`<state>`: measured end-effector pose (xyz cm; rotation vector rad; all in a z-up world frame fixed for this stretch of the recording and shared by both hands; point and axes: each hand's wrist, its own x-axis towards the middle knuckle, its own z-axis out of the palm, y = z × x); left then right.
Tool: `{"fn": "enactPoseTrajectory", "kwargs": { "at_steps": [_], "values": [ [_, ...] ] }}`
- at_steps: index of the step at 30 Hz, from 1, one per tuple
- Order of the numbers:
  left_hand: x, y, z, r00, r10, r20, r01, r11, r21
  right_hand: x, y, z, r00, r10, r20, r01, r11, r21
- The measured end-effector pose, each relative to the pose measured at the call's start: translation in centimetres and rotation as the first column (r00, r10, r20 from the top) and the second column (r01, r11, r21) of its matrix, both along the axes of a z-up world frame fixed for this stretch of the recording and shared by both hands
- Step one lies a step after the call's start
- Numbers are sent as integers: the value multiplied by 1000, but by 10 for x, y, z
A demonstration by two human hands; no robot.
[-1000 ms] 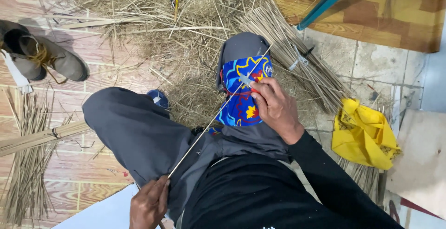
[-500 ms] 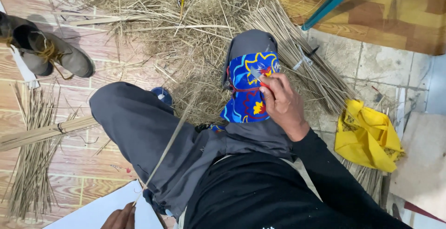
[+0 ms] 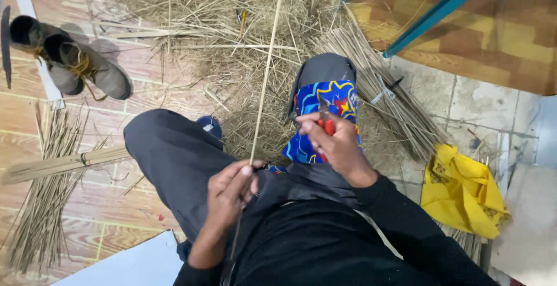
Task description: The person sits on the floor and uses a red utility knife to shave and sharpen thin wooden sticks. They repeatedly hold a stick against their knee and scrape it with the blade, then pick up another stick from a nearby pile and continue the same process.
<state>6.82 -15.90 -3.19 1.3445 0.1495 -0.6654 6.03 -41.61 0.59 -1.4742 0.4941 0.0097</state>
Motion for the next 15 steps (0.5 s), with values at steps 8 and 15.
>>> {"fn": "enactPoseTrajectory", "kwargs": {
  "at_steps": [8, 15],
  "values": [
    [20, -78, -2, 938, 35, 346, -10, 997, -72, 23, 24, -1, 984, -98, 148, 68, 979, 194],
    [32, -77, 16, 845, -1, 535, -68, 992, 109, 35, 19, -32, 990, -84, 110, 47, 950, 308]
  ]
}}
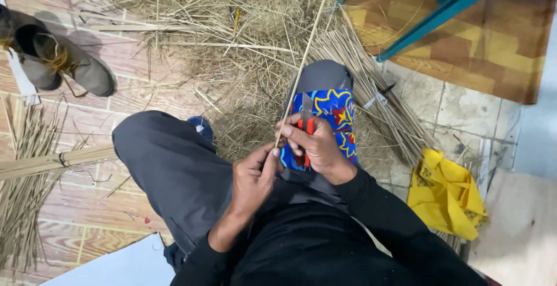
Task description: The person sits on the floor and uses a red utility knife to shave and sharpen thin wooden sticks. They repeatedly hold a stick against their knee and scrape it with the blade, then pick up another stick from a nearby pile and continue the same process.
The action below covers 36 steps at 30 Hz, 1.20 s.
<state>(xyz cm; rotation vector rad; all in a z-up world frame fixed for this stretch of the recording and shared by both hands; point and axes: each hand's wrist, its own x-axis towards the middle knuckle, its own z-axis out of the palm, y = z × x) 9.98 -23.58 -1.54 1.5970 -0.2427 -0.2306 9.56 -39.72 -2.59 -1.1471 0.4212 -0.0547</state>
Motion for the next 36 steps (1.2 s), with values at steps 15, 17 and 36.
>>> {"fn": "enactPoseTrajectory", "kwargs": {
  "at_steps": [15, 17, 36],
  "values": [
    [-13, 14, 4, 916, -61, 396, -71, 948, 309, 21, -45, -2, 993, 4, 121, -38, 958, 283],
    [-17, 17, 4, 894, -96, 437, -83, 924, 373, 25, -56, 0, 977, -63, 206, 0, 956, 293],
    [-45, 31, -11, 907, -137, 398, -33, 919, 393, 54, -128, 34, 910, -241, 337, 122, 933, 337]
  ]
}}
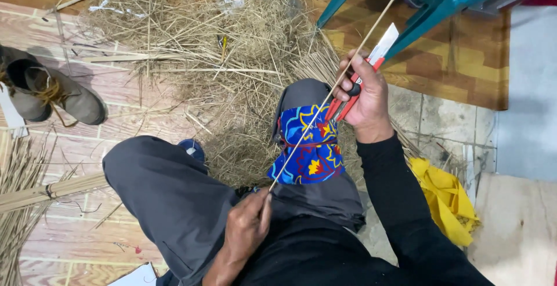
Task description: The person sits on the floor and uses a red utility knife to shave and sharpen thin wooden sticks. They repeatedly hold a stick against their knee and scrape it with the blade, then pick up another stick from a nearby pile and continue the same process.
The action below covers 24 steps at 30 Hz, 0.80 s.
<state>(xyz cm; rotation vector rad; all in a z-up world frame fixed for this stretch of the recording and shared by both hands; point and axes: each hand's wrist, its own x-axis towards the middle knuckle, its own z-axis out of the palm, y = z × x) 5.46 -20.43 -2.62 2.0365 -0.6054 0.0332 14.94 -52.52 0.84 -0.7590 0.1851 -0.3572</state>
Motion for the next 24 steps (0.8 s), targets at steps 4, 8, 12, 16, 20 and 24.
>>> {"fn": "enactPoseTrajectory", "kwargs": {
  "at_steps": [4, 8, 12, 16, 20, 24],
  "values": [
    [10, -13, -1, 943, -49, -328, 5, 991, -133, -5, 3, -8, 994, 1, -105, -5, 999, -39],
    [24, -33, -10, 814, -60, -577, -39, 987, -158, -13, 13, -8, 910, -183, -372, -30, 865, -500],
    [44, -62, -31, 764, -87, -639, -55, 978, -199, -52, 17, -29, 913, -212, -349, -228, 445, -866],
    [58, -87, -39, 731, -112, -673, -57, 973, -224, -91, 49, -9, 985, -106, -136, -153, -171, -973],
    [65, -102, -36, 743, -112, -660, -12, 984, -180, -108, 50, -30, 967, -202, -155, -220, -356, -908],
    [62, -102, -44, 757, -103, -645, 1, 988, -157, -108, 49, -34, 967, -210, -141, -207, -333, -920]
  ]
}}
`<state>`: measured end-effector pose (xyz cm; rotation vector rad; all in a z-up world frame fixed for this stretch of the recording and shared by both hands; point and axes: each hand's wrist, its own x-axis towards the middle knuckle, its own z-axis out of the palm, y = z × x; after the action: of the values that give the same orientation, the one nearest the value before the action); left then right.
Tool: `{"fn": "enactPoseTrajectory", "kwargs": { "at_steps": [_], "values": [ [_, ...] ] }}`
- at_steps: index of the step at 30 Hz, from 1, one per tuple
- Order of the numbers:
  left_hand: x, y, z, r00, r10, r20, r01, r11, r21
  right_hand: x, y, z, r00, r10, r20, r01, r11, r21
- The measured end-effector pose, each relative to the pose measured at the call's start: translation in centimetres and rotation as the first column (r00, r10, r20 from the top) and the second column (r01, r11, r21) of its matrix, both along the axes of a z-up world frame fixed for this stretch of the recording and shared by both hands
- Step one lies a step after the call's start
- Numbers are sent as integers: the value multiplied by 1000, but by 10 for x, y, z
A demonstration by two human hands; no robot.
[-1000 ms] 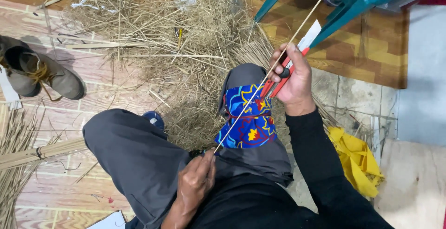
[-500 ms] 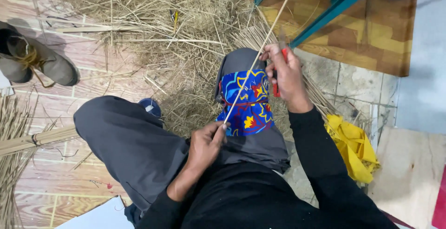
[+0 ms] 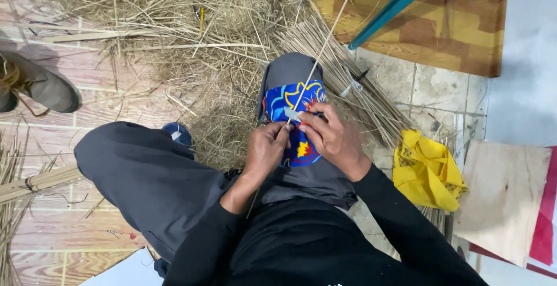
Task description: The person sits on the floor and uses a red utility knife to shave and sharpen thin wooden sticks. They repeatedly hold a stick against their knee and scrape it with the blade, then pick up another stick from a nearby pile and continue the same process.
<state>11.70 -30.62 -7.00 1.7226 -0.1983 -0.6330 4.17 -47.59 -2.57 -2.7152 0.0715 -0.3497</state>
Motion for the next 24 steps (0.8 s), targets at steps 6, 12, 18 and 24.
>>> {"fn": "enactPoseTrajectory", "kwargs": {
  "at_steps": [6, 12, 18, 24],
  "values": [
    [-4, 8, 7, 998, 6, 70, -9, 999, 41, 5, 0, -9, 998, 32, 53, -31, 999, -20],
    [-15, 31, 9, 999, -2, 50, -3, 994, 107, 7, 0, -13, 996, -18, 82, 20, 1000, -24],
    [-29, 59, 14, 997, -48, 62, 37, 986, 165, 7, 1, -11, 995, -17, 103, 18, 1000, -7],
    [-50, 98, 11, 990, -59, 131, 37, 986, 164, 6, 1, -14, 993, -48, 110, 49, 999, -2]
  ]
}}
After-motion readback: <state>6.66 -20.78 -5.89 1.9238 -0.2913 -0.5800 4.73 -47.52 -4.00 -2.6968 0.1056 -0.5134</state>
